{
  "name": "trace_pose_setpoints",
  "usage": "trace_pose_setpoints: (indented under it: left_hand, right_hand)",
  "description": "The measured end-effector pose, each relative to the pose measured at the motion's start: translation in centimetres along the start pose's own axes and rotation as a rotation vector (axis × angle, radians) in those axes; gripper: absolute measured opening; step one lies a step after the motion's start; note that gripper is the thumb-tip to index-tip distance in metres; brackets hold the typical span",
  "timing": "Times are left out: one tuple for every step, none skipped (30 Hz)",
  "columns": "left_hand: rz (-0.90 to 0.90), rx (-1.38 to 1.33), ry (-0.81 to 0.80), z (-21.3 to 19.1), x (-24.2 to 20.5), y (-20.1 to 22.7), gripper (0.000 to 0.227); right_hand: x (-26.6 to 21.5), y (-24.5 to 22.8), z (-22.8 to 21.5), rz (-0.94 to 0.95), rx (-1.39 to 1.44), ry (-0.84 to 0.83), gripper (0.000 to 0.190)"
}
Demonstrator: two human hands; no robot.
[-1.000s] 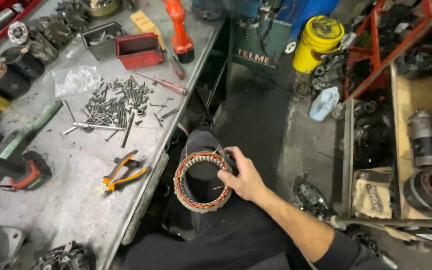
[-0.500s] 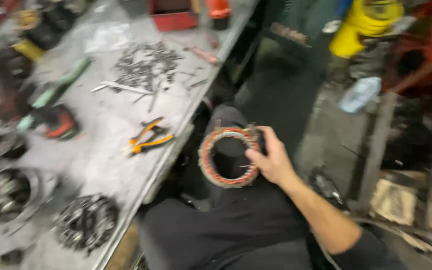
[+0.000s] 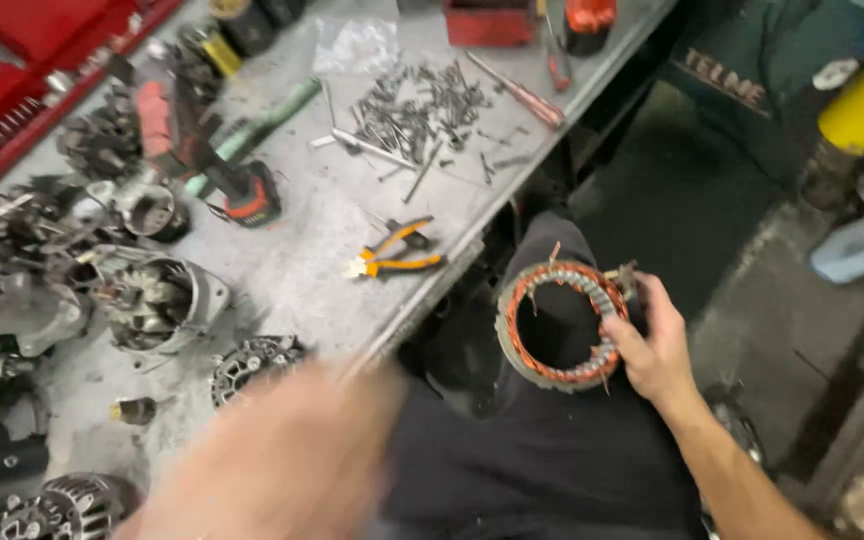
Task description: The person is working on a cylindrical electrical component, likely a stator, using a small metal tool to scrape or clean the copper windings. They hold the component in their left hand and use the tool with their right hand, occasionally rotating the object to access different areas.
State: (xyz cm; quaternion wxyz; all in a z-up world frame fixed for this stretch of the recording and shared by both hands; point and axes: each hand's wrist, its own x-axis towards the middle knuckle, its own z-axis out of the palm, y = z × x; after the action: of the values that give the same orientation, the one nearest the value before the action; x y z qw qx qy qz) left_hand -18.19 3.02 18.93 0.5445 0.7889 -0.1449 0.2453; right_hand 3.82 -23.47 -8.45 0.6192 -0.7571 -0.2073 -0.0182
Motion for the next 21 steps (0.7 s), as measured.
trace_pose_setpoints:
  left_hand:
    - [0.006, 0.004, -0.002, 0.8, 1.6, -6.6, 0.019]
    - [0.012, 0.008, -0.005, 2.9, 3.5, -12.4, 0.019]
    - [0.007, 0.009, -0.002, 6.6, 5.7, -17.1, 0.019]
    - [0.003, 0.009, 0.004, 7.9, 6.0, -20.0, 0.019]
    - [-0.027, -0.044, -0.03, 9.2, 6.3, -23.0, 0.023]
    - [-0.056, -0.098, -0.063, 10.4, 6.6, -26.0, 0.026]
    - [-0.067, -0.092, -0.053, 10.8, 6.5, -27.2, 0.026]
    - [-0.08, -0.21, -0.205, 11.3, 6.5, -28.5, 0.027]
    - [-0.085, -0.333, -0.367, 11.9, 6.8, -29.9, 0.028]
    - [-0.089, -0.332, -0.367, 12.0, 7.0, -30.2, 0.028]
    - [-0.202, -0.474, -0.475, 12.2, 7.2, -30.5, 0.029]
    - [-0.317, -0.616, -0.581, 12.5, 7.4, -30.7, 0.031]
    - [-0.324, -0.624, -0.588, 12.5, 7.5, -30.7, 0.031]
    - [-0.312, -0.727, -0.633, 12.5, 7.5, -30.6, 0.032]
    - [-0.297, -0.826, -0.675, 12.3, 7.8, -30.6, 0.033]
    - [-0.3, -0.829, -0.678, 12.8, 7.6, -31.2, 0.033]
    - [-0.358, -0.887, -0.624, 13.3, 7.0, -31.6, 0.031]
    - [-0.417, -0.944, -0.569, 13.7, 6.4, -31.9, 0.028]
    - [-0.421, -0.945, -0.565, 14.0, 6.3, -32.3, 0.028]
    - [-0.4, -0.919, -0.499, 14.3, 6.1, -32.5, 0.024]
    - [-0.38, -0.893, -0.431, 14.6, 5.8, -32.7, 0.02]
  right_hand:
    - [-0.2, 0.1, -0.1, -0.007, 0.003, 0.001, 0.053]
    - [-0.4, 0.4, -0.2, 0.08, 0.016, 0.006, 0.048]
    - [-0.8, 0.6, -0.5, 0.176, 0.023, 0.001, 0.042]
    - [-0.8, 0.2, -0.7, 0.178, 0.022, -0.006, 0.042]
    - [-0.6, 0.0, -0.8, 0.163, 0.058, -0.032, 0.039]
    - [-0.3, -0.3, -1.0, 0.149, 0.093, -0.058, 0.035]
    - [-0.3, -0.4, -0.8, 0.154, 0.097, -0.073, 0.035]
    - [-0.3, -0.5, -0.8, 0.142, 0.066, -0.068, 0.037]
    - [-0.2, -0.6, -0.8, 0.128, 0.034, -0.049, 0.038]
    - [-0.1, -0.2, -0.6, 0.131, 0.037, -0.05, 0.038]
    - [-0.3, 0.1, -0.6, 0.158, 0.116, -0.034, 0.039]
    - [-0.5, 0.4, -0.6, 0.184, 0.196, -0.017, 0.041]
    - [-0.6, 0.5, -0.5, 0.194, 0.194, -0.012, 0.041]
    - [-0.8, 0.6, -0.5, 0.189, 0.175, -0.004, 0.04]
    - [-0.7, 0.7, -0.4, 0.177, 0.159, 0.001, 0.04]
    - [-0.6, 0.3, -0.3, 0.181, 0.158, 0.004, 0.04]
    - [-0.8, -0.1, -0.2, 0.205, 0.147, 0.004, 0.04]
    - [-1.0, -0.6, -0.2, 0.23, 0.135, 0.004, 0.04]
    - [-0.9, -1.5, 0.1, 0.233, 0.136, 0.001, 0.04]
    - [-0.8, -2.5, 0.3, 0.234, 0.055, 0.014, 0.038]
    - [-0.7, -3.5, 0.5, 0.235, -0.027, 0.026, 0.035]
